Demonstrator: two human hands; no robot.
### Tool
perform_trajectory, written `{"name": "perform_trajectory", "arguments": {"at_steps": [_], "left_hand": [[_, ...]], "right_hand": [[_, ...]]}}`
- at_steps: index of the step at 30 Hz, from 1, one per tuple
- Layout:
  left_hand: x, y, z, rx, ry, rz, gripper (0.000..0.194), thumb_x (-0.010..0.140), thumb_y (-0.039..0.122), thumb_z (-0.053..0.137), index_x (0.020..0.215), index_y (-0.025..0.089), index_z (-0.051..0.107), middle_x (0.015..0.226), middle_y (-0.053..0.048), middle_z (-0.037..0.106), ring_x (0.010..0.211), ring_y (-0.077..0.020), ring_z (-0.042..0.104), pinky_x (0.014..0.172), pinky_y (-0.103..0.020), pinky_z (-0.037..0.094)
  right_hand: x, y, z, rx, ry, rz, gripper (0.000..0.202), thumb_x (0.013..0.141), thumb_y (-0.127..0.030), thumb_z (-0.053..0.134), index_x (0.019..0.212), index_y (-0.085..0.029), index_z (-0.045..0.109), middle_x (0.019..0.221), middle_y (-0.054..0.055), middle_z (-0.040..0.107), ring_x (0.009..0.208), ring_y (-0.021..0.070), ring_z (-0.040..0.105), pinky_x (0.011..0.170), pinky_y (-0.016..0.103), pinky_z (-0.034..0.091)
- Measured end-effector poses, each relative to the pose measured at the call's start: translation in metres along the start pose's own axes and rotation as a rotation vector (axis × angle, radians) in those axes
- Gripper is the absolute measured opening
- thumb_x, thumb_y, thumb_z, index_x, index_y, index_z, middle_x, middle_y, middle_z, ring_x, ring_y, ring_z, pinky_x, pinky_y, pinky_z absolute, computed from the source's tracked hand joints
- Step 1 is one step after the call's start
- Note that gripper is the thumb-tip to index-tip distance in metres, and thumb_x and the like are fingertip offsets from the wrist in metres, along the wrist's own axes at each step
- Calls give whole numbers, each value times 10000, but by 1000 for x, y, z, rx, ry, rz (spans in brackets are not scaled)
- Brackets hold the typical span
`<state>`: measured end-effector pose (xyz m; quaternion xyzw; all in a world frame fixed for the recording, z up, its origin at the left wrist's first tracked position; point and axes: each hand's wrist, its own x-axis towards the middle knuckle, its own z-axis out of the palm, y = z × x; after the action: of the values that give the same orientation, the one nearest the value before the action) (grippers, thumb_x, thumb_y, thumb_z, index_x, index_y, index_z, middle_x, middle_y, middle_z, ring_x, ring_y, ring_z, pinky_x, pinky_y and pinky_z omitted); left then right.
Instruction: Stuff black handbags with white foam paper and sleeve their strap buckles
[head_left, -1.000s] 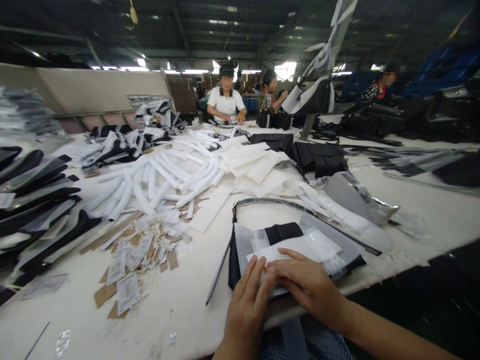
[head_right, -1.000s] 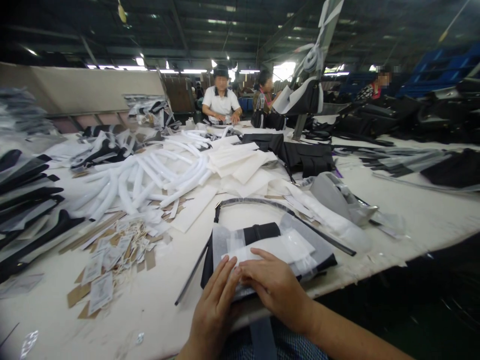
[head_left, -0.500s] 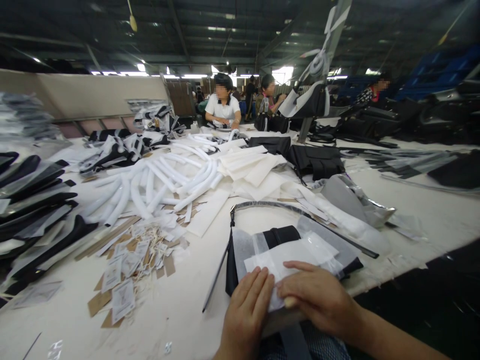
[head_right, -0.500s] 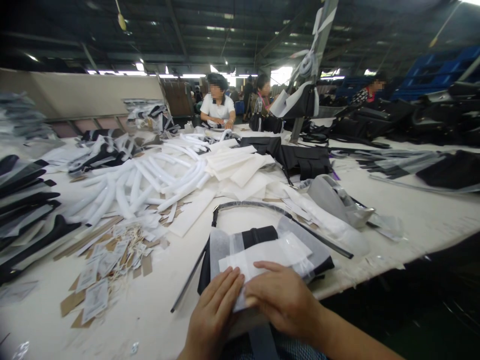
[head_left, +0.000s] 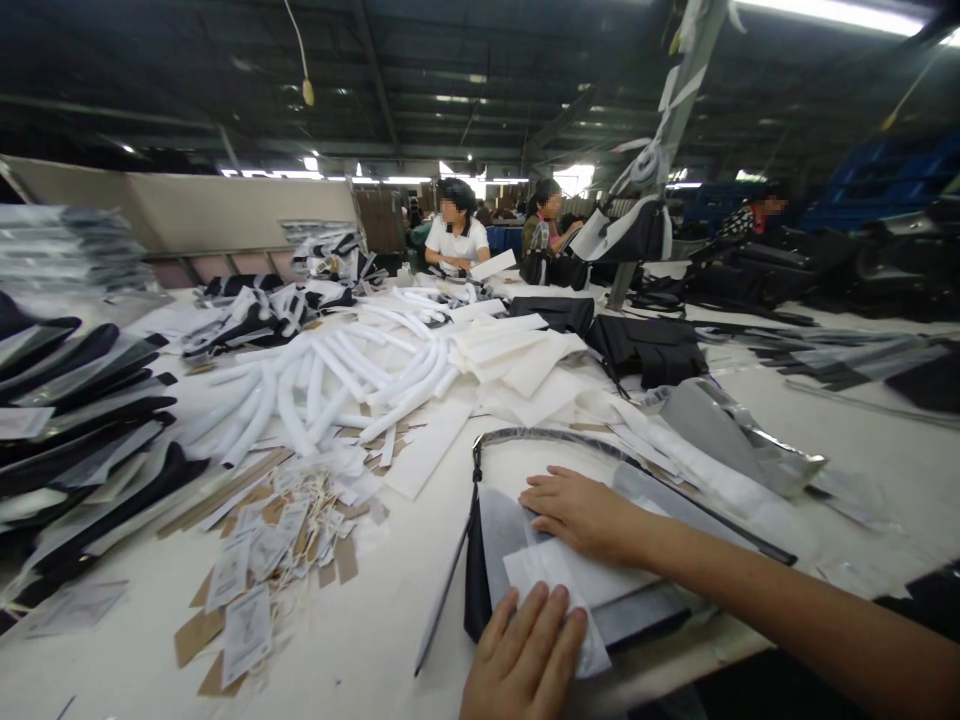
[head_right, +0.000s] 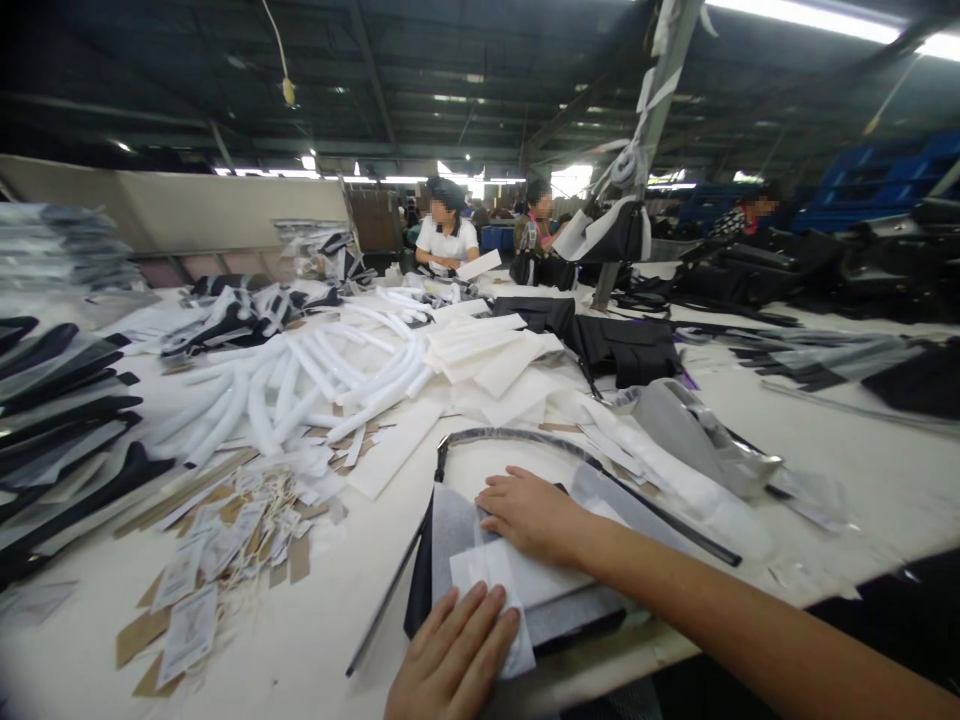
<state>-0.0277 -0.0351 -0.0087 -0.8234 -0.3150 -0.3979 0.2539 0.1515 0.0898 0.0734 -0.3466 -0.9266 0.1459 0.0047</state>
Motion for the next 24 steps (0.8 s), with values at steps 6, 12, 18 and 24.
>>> {"name": "perform_trajectory", "arguments": {"at_steps": [6, 12, 18, 24], "left_hand": [[-2, 1, 0, -25, -43, -40, 429, 1041, 107, 304, 1216, 159, 692, 1232, -33, 706, 1174, -166, 651, 1234, -384, 224], [-2, 7, -5, -83, -85, -98, 415, 1039, 113, 315, 1251, 148, 671, 1312, -39, 664, 1268, -190, 585, 1223, -362, 254], [-3, 7, -5, -136, -117, -134, 388, 1034, 118, 352, 1305, 137, 629, 1356, -49, 635, 1296, -180, 556, 1208, -339, 288], [-2, -4, -4, -118, -160, -143, 384, 1026, 107, 366, 1320, 141, 611, 1358, -33, 635, 1282, -173, 564, 1180, -325, 335]], "right_hand": [[28, 1, 8, 90, -56, -45, 284, 994, -235, 499, 1015, -153, 770, 1158, 106, 726, 1079, 220, 661, 1006, 339, 459], [28, 9, 10, 145, -21, 13, 310, 986, -301, 504, 1058, -164, 773, 1085, 121, 749, 1035, 261, 675, 932, 354, 483], [42, 18, 11, 214, 71, 90, 428, 964, -305, 549, 1364, -169, 616, 1052, 94, 775, 985, 261, 716, 863, 342, 528], [-4, -6, -3, 224, 362, 102, 365, 982, -260, 534, 1329, -201, 630, 1350, 105, 645, 1254, 256, 595, 1069, 411, 462]]}}
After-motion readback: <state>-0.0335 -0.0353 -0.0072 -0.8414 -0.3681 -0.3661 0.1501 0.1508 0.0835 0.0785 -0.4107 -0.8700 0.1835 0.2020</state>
